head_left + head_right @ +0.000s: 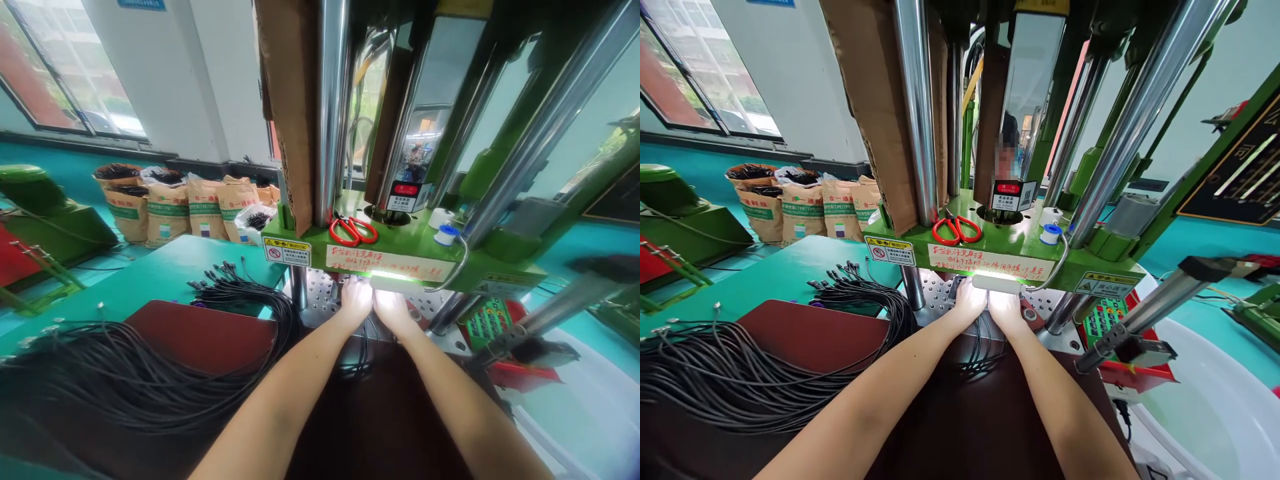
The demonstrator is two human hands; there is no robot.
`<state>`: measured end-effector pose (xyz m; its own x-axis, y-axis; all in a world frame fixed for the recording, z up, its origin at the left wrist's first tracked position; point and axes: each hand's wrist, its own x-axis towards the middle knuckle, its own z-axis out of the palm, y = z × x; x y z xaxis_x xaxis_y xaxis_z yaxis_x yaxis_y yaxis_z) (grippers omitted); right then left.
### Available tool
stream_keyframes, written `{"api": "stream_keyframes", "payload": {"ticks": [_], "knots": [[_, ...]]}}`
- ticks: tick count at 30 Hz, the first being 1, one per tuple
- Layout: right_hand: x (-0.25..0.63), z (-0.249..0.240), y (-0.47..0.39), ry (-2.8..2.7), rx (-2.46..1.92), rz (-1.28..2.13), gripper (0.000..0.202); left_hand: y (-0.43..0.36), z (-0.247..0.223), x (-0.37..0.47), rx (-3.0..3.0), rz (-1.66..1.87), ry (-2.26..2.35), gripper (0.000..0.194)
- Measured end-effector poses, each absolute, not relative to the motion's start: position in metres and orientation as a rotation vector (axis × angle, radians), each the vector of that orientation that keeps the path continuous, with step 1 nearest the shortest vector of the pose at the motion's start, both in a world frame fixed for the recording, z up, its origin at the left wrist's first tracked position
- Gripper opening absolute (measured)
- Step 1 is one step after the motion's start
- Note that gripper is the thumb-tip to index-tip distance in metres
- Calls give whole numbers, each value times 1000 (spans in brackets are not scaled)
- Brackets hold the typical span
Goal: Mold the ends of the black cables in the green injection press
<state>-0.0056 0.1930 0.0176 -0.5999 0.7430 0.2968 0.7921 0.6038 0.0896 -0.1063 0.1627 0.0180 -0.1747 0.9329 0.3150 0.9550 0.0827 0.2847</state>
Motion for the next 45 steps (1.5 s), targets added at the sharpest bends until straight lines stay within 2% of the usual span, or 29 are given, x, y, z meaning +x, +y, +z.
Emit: {"api": "stream_keyframes", "payload": {"ticks": [8, 12, 24, 35, 45], "knots": [[15, 22, 193, -2695, -1138, -260, 36, 153, 24, -127, -2207, -611, -2015, 32], [15, 19, 196, -2729, -1139, -202, 43, 152, 18, -137, -2322, -592, -1938, 38], [1, 25, 203, -2730, -1284, -115, 39, 166, 14, -145, -2420, -531, -2094, 51], [26, 23, 203, -2696, -1287, -89, 47, 157, 15, -168, -2457, -484, -2190, 52], [17, 28, 211, -2554, -1221, 74, 38, 161, 27, -151, -2360, -519, -2280, 49]]}}
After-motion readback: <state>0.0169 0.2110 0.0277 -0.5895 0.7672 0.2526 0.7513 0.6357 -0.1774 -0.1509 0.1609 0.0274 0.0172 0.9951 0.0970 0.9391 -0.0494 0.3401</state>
